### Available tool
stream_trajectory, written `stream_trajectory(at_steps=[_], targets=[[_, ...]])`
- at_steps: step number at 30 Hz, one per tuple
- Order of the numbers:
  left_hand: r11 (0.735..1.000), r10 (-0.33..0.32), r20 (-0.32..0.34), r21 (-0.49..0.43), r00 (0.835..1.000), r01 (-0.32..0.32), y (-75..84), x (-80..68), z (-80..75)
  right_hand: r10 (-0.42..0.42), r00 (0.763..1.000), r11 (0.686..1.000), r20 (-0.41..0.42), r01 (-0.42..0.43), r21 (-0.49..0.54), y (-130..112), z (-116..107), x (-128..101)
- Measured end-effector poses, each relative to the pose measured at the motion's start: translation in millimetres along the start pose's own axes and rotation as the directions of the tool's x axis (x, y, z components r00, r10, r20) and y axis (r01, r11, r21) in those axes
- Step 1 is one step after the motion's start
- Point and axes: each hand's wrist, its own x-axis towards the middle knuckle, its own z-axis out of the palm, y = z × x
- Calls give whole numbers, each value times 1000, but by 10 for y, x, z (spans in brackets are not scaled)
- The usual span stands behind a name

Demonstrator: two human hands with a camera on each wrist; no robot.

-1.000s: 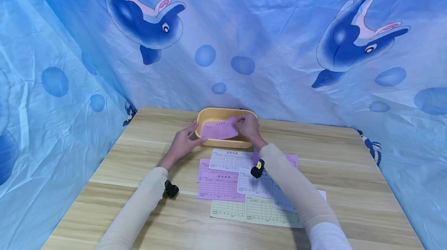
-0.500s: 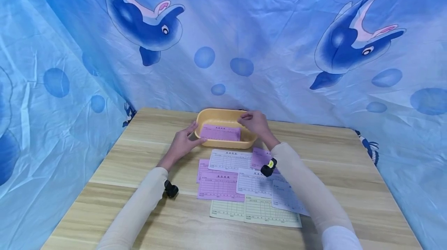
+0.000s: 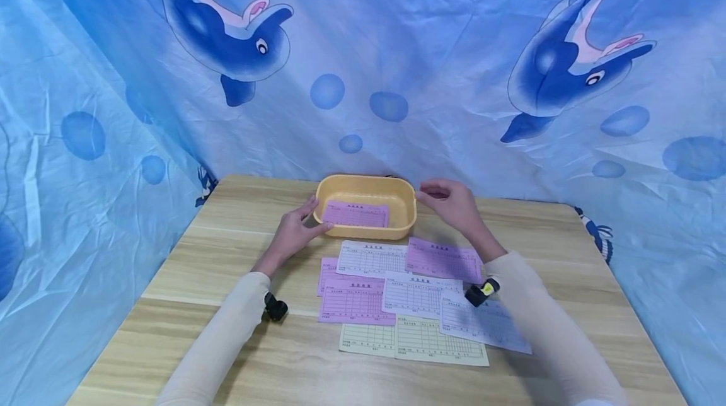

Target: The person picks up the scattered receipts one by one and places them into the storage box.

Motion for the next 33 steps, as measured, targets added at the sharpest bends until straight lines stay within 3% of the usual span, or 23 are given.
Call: stream_trajectory(at_steps=[6,11,18,33], targets=[[1000,-15,-3,-24,1000,15,-12,-4,14,-12,999,1000,-39,11,-26,205,-195,-237],[999,-30,1,-26,1000,30,-25,-7,23,32,998,997,-58,-36,-73,455,-305,-487],[999,-31,5,-27,1000,31,-27,-2,31,174,982,973,-75,-183,-144,801,-371,-798],[1000,-13,-6,-14,1000,13,-13,-7,37,292,953,933,-81,-302,-196,1262,-411,-1102]])
